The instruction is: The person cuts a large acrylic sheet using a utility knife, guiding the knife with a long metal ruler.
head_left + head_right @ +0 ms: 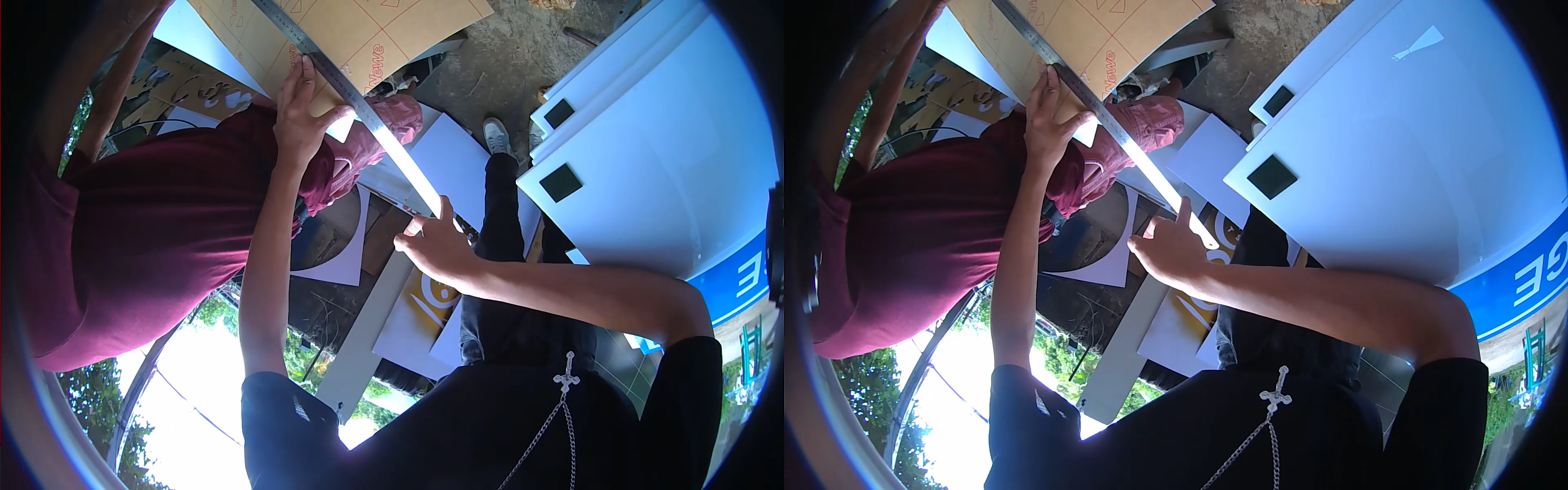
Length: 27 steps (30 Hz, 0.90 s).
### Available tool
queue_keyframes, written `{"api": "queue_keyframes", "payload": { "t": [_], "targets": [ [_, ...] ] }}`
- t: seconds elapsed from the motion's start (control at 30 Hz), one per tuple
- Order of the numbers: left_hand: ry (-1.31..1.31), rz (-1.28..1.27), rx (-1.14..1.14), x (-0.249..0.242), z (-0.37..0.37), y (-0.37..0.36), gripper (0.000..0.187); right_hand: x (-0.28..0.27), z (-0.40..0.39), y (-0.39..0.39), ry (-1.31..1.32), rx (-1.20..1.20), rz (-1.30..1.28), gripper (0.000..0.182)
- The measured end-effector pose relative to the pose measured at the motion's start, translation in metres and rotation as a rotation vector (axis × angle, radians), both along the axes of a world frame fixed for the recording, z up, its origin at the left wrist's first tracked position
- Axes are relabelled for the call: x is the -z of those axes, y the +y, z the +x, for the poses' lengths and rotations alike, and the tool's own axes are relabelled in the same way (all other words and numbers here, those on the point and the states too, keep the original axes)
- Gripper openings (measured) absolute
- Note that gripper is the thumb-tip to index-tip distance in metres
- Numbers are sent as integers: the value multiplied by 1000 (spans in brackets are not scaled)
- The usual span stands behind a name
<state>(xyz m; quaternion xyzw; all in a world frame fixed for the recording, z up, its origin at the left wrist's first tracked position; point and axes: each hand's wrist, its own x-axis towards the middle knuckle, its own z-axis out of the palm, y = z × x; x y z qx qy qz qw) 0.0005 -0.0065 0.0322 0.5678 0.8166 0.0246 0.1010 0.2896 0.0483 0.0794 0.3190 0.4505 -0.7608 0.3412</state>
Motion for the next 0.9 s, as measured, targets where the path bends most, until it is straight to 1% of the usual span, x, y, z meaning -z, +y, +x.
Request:
{"api": "queue_keyframes", "payload": {
  "t": [0.1,0.2,0.5,0.6,0.8,0.9],
  "targets": [
    [-14,-26,-46,-1,2,0,104,1,0,-1,18,1,20,37],
    [-13,-5,-23,0,1,0,104,-4,-2,3,-50,21,-26,37],
    [-29,-55,-32,-4,3,1,101,-1,0,0,-6,7,-16,37],
    [-20,-56,-27,-3,2,1,102,-2,1,1,12,-3,6,40],
    [-31,-70,-35,-4,3,0,103,-1,1,0,46,-4,29,38],
    [-5,-5,-15,0,2,0,107,-1,2,-1,46,11,28,38]
  ]
}}
